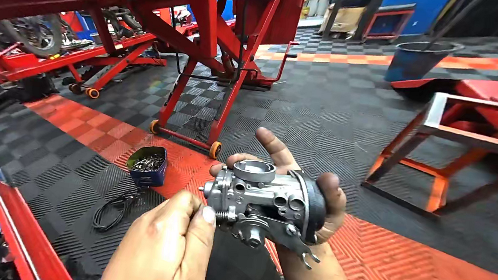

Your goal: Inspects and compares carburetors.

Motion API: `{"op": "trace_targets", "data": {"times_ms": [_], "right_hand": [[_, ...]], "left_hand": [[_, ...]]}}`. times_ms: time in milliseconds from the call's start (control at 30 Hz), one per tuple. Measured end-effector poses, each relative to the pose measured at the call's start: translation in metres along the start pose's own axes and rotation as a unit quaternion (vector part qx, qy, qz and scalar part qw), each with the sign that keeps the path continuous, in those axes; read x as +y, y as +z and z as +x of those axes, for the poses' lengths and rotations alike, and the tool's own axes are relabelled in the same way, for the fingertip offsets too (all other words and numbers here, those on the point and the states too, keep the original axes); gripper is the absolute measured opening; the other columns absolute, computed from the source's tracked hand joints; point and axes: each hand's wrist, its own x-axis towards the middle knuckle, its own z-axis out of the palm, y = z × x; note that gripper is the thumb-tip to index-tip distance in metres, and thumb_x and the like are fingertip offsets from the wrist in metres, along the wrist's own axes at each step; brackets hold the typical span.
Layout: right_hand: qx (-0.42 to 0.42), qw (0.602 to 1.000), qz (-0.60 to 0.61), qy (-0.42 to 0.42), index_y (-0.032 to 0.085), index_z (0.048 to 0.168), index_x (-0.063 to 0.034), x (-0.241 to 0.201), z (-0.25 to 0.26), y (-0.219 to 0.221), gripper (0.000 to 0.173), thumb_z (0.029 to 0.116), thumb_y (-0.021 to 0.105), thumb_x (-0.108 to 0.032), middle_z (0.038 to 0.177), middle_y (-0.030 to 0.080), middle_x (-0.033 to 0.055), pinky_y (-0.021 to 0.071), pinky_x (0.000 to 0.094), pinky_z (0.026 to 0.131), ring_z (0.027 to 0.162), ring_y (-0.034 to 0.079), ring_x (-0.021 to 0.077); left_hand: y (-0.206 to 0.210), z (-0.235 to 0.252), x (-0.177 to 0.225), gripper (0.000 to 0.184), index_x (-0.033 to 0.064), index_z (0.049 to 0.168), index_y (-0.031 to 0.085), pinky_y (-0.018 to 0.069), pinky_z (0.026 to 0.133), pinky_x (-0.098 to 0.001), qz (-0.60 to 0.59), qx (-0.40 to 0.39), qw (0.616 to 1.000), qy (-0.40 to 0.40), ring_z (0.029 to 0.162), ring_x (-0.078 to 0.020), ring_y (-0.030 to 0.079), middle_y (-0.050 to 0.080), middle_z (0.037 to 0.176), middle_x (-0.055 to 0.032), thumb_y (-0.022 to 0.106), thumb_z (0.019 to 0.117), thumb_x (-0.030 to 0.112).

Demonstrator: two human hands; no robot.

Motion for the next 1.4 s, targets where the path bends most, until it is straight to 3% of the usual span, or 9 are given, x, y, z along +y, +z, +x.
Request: {"op": "trace_targets", "data": {"times_ms": [233, 467, 733, 867, 1033, 1167, 1233, 1333, 1400], "right_hand": [[-0.034, 0.996, -0.085, 0.009, 0.023, 0.161, -0.0166, 0.000, 0.003, -0.001, 0.088, 0.0898, 0.059, -0.055, 0.131, 0.061, 0.0245, 0.0595, 0.0469, 0.088, 0.108, 0.068, 0.0348], [-0.033, 0.993, -0.112, 0.000, 0.025, 0.159, -0.0184, -0.007, 0.006, 0.008, 0.095, 0.0835, 0.072, -0.053, 0.133, 0.062, 0.0224, 0.0597, 0.0469, 0.089, 0.112, 0.067, 0.0354], [-0.015, 0.999, -0.039, -0.008, 0.033, 0.158, -0.0160, 0.001, 0.008, 0.000, 0.087, 0.0873, 0.063, -0.057, 0.134, 0.060, 0.0261, 0.0566, 0.0541, 0.094, 0.116, 0.065, 0.0406], [-0.007, 0.996, -0.086, 0.011, 0.032, 0.158, -0.0200, -0.002, 0.002, 0.003, 0.092, 0.0820, 0.072, -0.053, 0.131, 0.063, 0.0245, 0.0584, 0.0526, 0.092, 0.114, 0.067, 0.0398], [-0.030, 0.990, -0.139, 0.020, 0.028, 0.159, -0.0207, -0.007, 0.005, 0.011, 0.088, 0.0872, 0.068, -0.050, 0.134, 0.063, 0.0218, 0.0592, 0.0480, 0.093, 0.115, 0.067, 0.0359], [0.138, 0.971, -0.185, 0.066, 0.056, 0.144, -0.0169, -0.021, 0.009, 0.032, 0.087, 0.0899, 0.040, -0.083, 0.112, 0.073, 0.0146, 0.0622, 0.0401, 0.075, 0.093, 0.073, 0.0233], [0.178, 0.953, -0.229, 0.085, 0.057, 0.142, -0.0193, -0.045, 0.012, 0.037, 0.102, 0.0751, 0.043, -0.095, 0.110, 0.073, 0.0123, 0.0625, 0.0429, 0.076, 0.093, 0.073, 0.0239], [0.088, 0.927, -0.355, 0.077, 0.040, 0.152, -0.0196, -0.095, 0.022, 0.032, 0.097, 0.0804, 0.060, -0.082, 0.125, 0.068, 0.0086, 0.0619, 0.0363, 0.078, 0.098, 0.071, 0.0193], [0.060, 0.894, -0.440, 0.054, 0.049, 0.146, -0.0148, -0.132, 0.040, 0.032, 0.090, 0.0823, 0.064, -0.076, 0.111, 0.072, 0.0089, 0.0617, 0.0333, 0.071, 0.087, 0.071, 0.0165]], "left_hand": [[0.012, -0.001, -0.014, 0.034, 0.0125, 0.081, 0.060, 0.0365, 0.040, -0.0254, -0.335, -0.027, 0.934, -0.118, 0.044, -0.0116, 0.042, 0.044, 0.058, -0.0001, 0.043, 0.1065, 0.027], [0.023, 0.002, -0.012, 0.041, 0.0116, 0.070, 0.053, 0.0307, 0.037, -0.0217, -0.465, 0.004, 0.874, -0.141, 0.040, -0.0073, 0.033, 0.033, 0.053, 0.0031, 0.041, 0.1070, 0.025], [0.020, -0.002, -0.014, 0.039, 0.0227, 0.086, 0.063, 0.0412, 0.046, -0.0246, 0.005, 0.111, 0.994, 0.017, 0.053, -0.0022, 0.049, 0.050, 0.064, 0.0114, 0.038, 0.1072, 0.044], [0.006, -0.004, -0.007, 0.034, 0.0234, 0.091, 0.065, 0.0441, 0.047, -0.0271, -0.038, -0.017, 0.994, -0.103, 0.053, -0.0056, 0.051, 0.052, 0.063, 0.0095, 0.039, 0.1058, 0.040], [0.006, 0.000, -0.026, 0.039, 0.0152, 0.088, 0.064, 0.0411, 0.044, -0.0282, -0.291, -0.085, 0.940, -0.155, 0.048, -0.0137, 0.047, 0.049, 0.061, -0.0011, 0.042, 0.1076, 0.040], [0.028, 0.019, -0.019, 0.043, 0.0122, 0.083, 0.063, 0.0406, 0.040, -0.0293, -0.367, -0.003, 0.914, -0.171, 0.043, -0.0149, 0.044, 0.047, 0.058, -0.0032, 0.040, 0.1070, 0.040], [0.040, 0.040, -0.007, 0.048, 0.0093, 0.082, 0.059, 0.0405, 0.040, -0.0271, -0.446, -0.007, 0.872, -0.202, 0.042, -0.0128, 0.042, 0.042, 0.055, -0.0019, 0.036, 0.1104, 0.040], [0.050, 0.070, 0.026, 0.049, 0.0090, 0.080, 0.052, 0.0391, 0.036, -0.0231, -0.557, -0.056, 0.797, -0.229, 0.037, -0.0090, 0.040, 0.037, 0.050, 0.0012, 0.030, 0.1126, 0.039], [0.053, 0.083, 0.052, 0.049, 0.0100, 0.078, 0.050, 0.0376, 0.035, -0.0226, -0.580, -0.113, 0.779, -0.208, 0.036, -0.0084, 0.038, 0.035, 0.050, 0.0023, 0.029, 0.1127, 0.039]]}}
